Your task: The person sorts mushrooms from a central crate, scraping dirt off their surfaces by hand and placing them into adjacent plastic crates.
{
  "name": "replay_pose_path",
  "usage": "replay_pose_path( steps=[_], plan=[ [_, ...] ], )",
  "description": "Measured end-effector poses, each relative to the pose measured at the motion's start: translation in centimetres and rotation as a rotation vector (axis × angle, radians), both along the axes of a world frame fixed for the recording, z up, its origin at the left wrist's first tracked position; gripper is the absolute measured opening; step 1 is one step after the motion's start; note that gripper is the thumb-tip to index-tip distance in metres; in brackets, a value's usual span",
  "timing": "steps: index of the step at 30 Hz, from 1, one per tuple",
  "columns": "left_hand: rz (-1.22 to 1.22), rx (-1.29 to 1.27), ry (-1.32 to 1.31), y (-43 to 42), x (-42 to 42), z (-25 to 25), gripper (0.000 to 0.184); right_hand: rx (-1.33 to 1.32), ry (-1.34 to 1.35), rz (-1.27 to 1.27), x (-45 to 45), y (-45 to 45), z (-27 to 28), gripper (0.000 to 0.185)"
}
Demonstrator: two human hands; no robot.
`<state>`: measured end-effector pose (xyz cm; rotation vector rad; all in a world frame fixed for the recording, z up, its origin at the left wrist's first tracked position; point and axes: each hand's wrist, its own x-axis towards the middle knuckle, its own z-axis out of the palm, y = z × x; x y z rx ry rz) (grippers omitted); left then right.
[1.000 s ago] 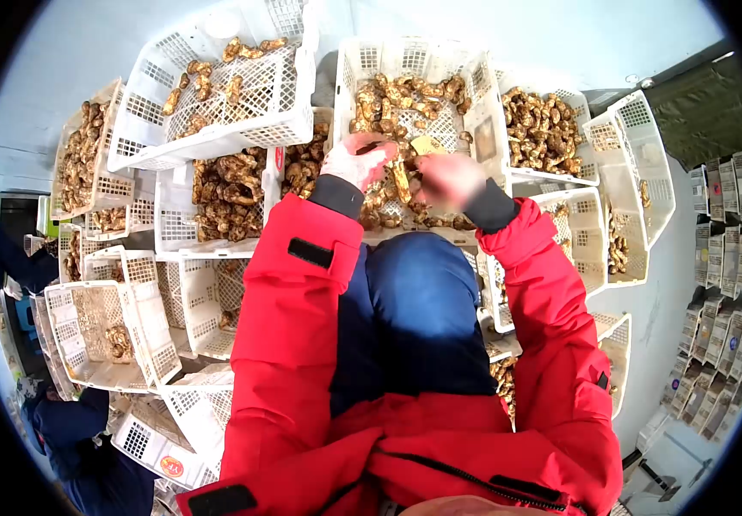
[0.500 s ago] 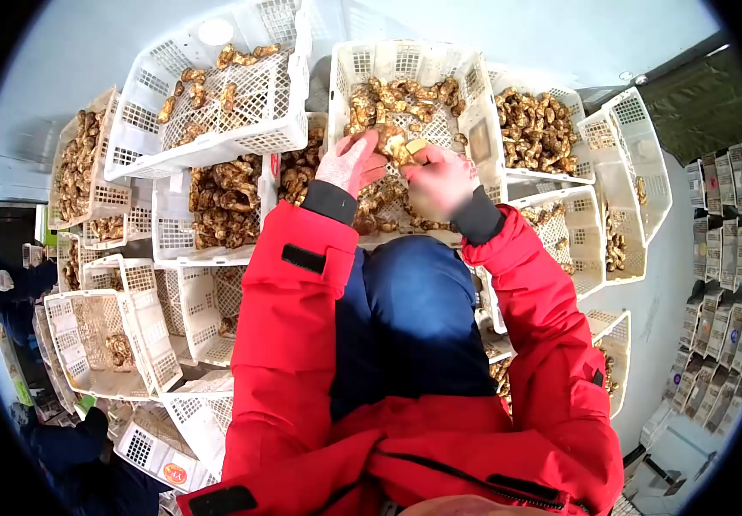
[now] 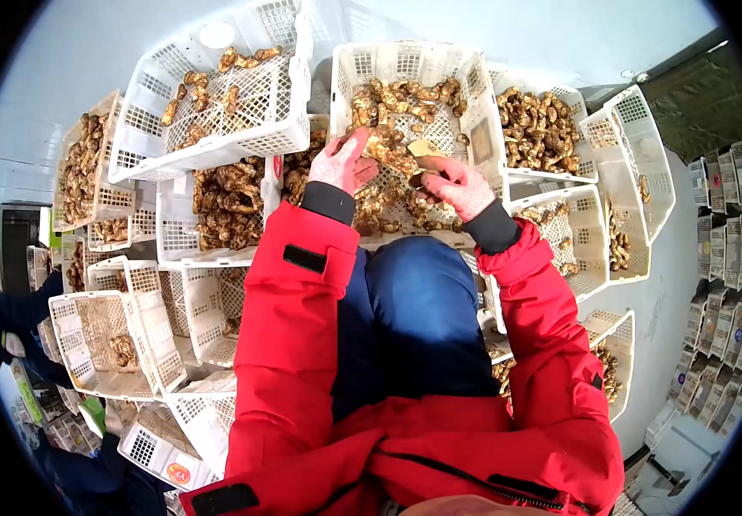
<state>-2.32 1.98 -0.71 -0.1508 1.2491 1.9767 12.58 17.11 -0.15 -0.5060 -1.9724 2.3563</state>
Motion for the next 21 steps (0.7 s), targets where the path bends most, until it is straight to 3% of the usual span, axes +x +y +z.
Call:
replay_pose_path(
  steps=[1,5,8,15,18,21],
  plan=[
    [0.004,-0.003,-0.004,-0.1,0.0,0.0,0.037,-0.107,-0.039,0.013,-0.1,-0.4,0.4,0.042],
    [-0.092,-0.051,0.020,-0.3,-0.1,-0.2,0.040,-0.082,0.002,0.065,-1.4,-1.2,0.5,0.043],
    [-0.145,-0.050,0.031,-0.2,0.0,0.1,0.046,-0.349,0.009,-0.034,-1.7,-1.3,-1.3,0.040],
    [-0.436,-0.057,0.150,0.4,1.3,0.0,0.051,-0.343,0.044,-0.061,-1.5,-1.7,0.4,0.033],
    [-0.260,0.071,0.148,0.3,1.1,-0.8,0.046,-0.320,-0.014,-0.002,-2.0,-2.0,0.3,0.037],
    [-0.063,-0.007,0.176,-1.8,-0.3,0.6,0.037,-0.225,-0.068,0.019,-1.7,-0.8,-0.3,0.040]
  ],
)
